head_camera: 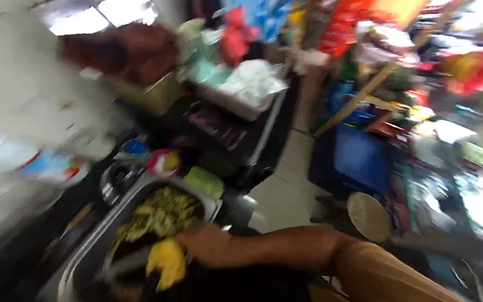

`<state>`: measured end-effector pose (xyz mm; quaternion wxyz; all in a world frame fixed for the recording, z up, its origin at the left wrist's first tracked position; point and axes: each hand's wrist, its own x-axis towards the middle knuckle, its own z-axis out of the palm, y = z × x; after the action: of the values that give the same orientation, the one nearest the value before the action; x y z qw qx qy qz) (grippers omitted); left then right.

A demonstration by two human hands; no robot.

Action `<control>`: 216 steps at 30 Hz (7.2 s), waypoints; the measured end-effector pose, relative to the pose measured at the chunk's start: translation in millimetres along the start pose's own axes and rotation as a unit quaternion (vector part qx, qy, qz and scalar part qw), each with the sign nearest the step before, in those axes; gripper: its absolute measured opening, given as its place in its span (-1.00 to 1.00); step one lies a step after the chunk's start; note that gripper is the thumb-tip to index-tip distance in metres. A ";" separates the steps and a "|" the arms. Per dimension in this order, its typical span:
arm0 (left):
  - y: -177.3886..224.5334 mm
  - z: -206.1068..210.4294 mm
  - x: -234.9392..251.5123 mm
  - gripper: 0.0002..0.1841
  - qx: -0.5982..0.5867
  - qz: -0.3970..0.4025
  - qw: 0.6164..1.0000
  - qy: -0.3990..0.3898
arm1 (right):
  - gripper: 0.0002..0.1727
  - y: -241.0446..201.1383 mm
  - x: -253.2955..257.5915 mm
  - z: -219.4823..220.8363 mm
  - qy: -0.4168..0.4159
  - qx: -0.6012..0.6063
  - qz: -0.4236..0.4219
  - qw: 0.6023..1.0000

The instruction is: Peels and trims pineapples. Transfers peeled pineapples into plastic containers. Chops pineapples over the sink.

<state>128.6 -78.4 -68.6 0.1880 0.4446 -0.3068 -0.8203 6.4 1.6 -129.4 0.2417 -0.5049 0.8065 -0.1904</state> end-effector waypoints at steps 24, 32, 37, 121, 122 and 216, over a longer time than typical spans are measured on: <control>17.5 -119.6 44.4 -0.48 -0.251 0.180 0.942 -0.132 | -0.60 -13.7 -44.6 -44.7 -0.135 0.134 -0.098 0.977; 20.0 -116.6 45.7 -0.49 -0.245 0.190 0.940 -0.142 | -0.61 -15.3 -42.6 -43.2 -0.121 0.103 -0.114 0.981; 13.6 -106.1 45.3 -0.48 -0.245 0.187 0.941 -0.137 | -0.61 -16.3 -39.9 -43.3 -0.150 0.107 -0.098 0.978; 28.8 -115.5 43.6 -0.24 0.036 0.243 0.968 0.055 | -0.50 -6.6 -34.0 -24.8 0.000 -0.060 -0.172 0.983; 27.9 -114.3 43.1 -0.24 0.035 0.243 0.968 0.059 | -0.50 -6.3 -33.3 -23.8 0.002 -0.065 -0.173 0.983; 19.4 -120.6 39.9 -0.41 0.246 0.444 0.854 0.113 | -0.53 -23.0 -26.8 -54.9 -0.141 0.058 -0.111 0.982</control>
<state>209.9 -156.6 -130.3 0.4498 0.3823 -0.6403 -0.4914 1.0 19.7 -67.0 0.3589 -0.5981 0.6912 -0.1891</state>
